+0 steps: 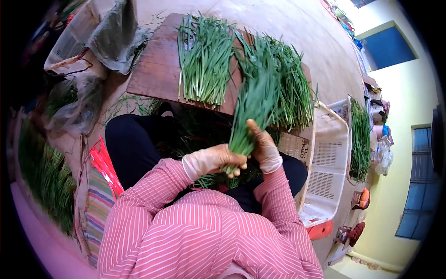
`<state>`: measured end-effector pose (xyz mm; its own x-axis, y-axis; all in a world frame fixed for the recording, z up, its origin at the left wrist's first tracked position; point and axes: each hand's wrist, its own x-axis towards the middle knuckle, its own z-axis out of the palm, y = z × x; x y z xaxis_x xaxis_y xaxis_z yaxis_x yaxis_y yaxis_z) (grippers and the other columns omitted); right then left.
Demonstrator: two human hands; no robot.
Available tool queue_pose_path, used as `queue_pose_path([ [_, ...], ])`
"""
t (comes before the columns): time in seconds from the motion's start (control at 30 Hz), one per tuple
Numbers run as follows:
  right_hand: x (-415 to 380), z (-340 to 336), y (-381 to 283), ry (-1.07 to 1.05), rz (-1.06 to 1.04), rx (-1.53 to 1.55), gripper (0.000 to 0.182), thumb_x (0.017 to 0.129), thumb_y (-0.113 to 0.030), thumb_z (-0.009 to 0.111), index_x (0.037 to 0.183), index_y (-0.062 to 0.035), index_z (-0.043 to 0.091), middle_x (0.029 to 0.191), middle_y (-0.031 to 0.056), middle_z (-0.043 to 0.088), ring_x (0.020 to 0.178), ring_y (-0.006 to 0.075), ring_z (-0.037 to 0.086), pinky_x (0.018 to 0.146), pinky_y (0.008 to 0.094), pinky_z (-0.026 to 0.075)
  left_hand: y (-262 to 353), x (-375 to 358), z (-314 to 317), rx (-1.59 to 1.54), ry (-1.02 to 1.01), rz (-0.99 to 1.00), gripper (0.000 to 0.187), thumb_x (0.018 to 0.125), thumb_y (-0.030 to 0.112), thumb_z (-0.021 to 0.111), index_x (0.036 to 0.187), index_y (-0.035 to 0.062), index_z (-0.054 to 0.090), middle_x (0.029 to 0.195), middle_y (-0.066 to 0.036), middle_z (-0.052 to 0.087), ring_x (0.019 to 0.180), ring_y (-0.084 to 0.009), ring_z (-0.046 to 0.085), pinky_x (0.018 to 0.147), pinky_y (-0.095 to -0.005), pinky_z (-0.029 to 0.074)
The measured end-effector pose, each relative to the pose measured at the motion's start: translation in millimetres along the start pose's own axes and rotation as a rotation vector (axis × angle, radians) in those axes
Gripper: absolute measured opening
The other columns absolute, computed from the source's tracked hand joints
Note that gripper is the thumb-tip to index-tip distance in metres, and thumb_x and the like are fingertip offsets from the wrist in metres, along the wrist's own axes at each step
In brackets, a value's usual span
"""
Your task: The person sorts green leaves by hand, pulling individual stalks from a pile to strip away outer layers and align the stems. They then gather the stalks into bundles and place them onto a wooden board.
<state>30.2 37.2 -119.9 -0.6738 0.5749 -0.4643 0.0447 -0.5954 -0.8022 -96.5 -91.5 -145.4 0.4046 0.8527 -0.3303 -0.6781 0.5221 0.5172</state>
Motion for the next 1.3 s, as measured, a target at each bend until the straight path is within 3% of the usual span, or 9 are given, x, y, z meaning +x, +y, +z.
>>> queue_pose_path([
  [0.07,12.7,-4.9,-8.3,-0.040,-0.036,0.152,0.046,0.087,-0.036,0.071,0.119,-0.0055,0.058,0.100,0.0053,0.066,0.085,0.0155,0.065,0.075,0.0301,0.054,3.4,-19.1,9.5,0.144,-0.016,-0.060,0.029,0.088,0.017,0.067,0.109,0.0011,0.054,0.082,-0.004,0.062,0.061,-0.0101,0.059,0.052,-0.0226,0.049],
  [0.1,16.7,-6.0,-16.0,-0.083,-0.003,0.111,0.060,0.088,-0.043,0.067,0.126,0.0008,0.054,0.120,0.0144,0.063,0.102,0.0240,0.064,0.090,0.0388,0.053,1.3,-22.1,11.7,0.233,0.006,-0.097,0.025,0.088,0.015,0.066,0.105,0.0023,0.054,0.080,-0.003,0.060,0.060,-0.0100,0.058,0.052,-0.0229,0.048],
  [0.2,24.3,10.2,-18.0,-0.127,-0.022,0.179,0.052,0.088,-0.035,0.069,0.123,0.0009,0.055,0.113,0.0154,0.066,0.092,0.0251,0.068,0.080,0.0386,0.057,1.4,-27.8,11.5,0.267,0.045,-0.098,0.018,0.087,0.014,0.065,0.095,0.0056,0.051,0.075,-0.002,0.056,0.057,-0.0101,0.054,0.051,-0.0243,0.046],
  [0.33,27.6,22.6,-31.6,-0.004,-0.049,0.010,0.037,0.085,-0.023,0.073,0.111,-0.0019,0.059,0.107,0.0114,0.068,0.087,0.0201,0.069,0.073,0.0321,0.058,2.5,-27.6,-3.0,0.261,-0.034,-0.081,0.026,0.086,0.014,0.067,0.106,0.0046,0.053,0.082,0.000,0.055,0.068,-0.0081,0.052,0.060,-0.0232,0.045],
  [0.53,28.9,47.0,-28.7,0.001,-0.206,-0.104,0.038,0.082,-0.021,0.075,0.111,-0.0011,0.059,0.097,0.0079,0.068,0.083,0.0194,0.068,0.076,0.0300,0.056,-0.3,-28.9,-13.5,0.145,-0.020,-0.035,0.050,0.083,0.015,0.070,0.127,0.0024,0.050,0.087,0.001,0.052,0.074,-0.0092,0.049,0.068,-0.0238,0.044],
  [0.7,10.5,55.0,-38.5,-0.025,-0.341,-0.224,0.067,0.083,-0.031,0.075,0.135,-0.0036,0.044,0.124,0.0037,0.055,0.112,0.0142,0.051,0.095,0.0295,0.042,-7.3,-26.4,-20.4,0.085,-0.074,0.015,0.054,0.082,0.017,0.073,0.127,0.0013,0.049,0.084,-0.001,0.053,0.073,-0.0105,0.050,0.070,-0.0250,0.044],
  [1.07,-12.5,5.3,-3.0,0.104,-0.303,-0.028,0.091,0.083,-0.016,0.076,0.150,0.0015,0.017,0.136,0.0146,0.048,0.119,0.0203,0.051,0.101,0.0301,0.041,-12.0,-19.3,-28.4,-0.174,-0.091,0.026,0.052,0.081,0.014,0.074,0.127,0.0038,0.051,0.089,-0.007,0.060,0.079,-0.0163,0.060,0.075,-0.0270,0.049],
  [1.2,-13.8,4.8,-2.8,0.370,-0.625,-0.273,0.057,0.087,-0.012,0.071,0.137,-0.0017,0.046,0.108,0.0018,0.057,0.087,0.0073,0.056,0.081,0.0200,0.049,-12.3,-17.9,-31.0,-0.138,-0.088,0.023,0.056,0.080,0.015,0.076,0.128,0.0038,0.051,0.090,-0.007,0.060,0.079,-0.0163,0.060,0.075,-0.0276,0.050],
  [1.3,-14.2,22.9,-14.8,0.433,-0.712,-0.557,0.048,0.084,-0.020,0.076,0.125,-0.0023,0.058,0.089,0.0000,0.059,0.071,0.0077,0.054,0.067,0.0219,0.047,-17.0,-14.5,-34.9,-0.123,-0.083,0.020,0.057,0.079,0.016,0.077,0.129,0.0036,0.050,0.091,-0.007,0.060,0.079,-0.0165,0.060,0.075,-0.0279,0.050],
])
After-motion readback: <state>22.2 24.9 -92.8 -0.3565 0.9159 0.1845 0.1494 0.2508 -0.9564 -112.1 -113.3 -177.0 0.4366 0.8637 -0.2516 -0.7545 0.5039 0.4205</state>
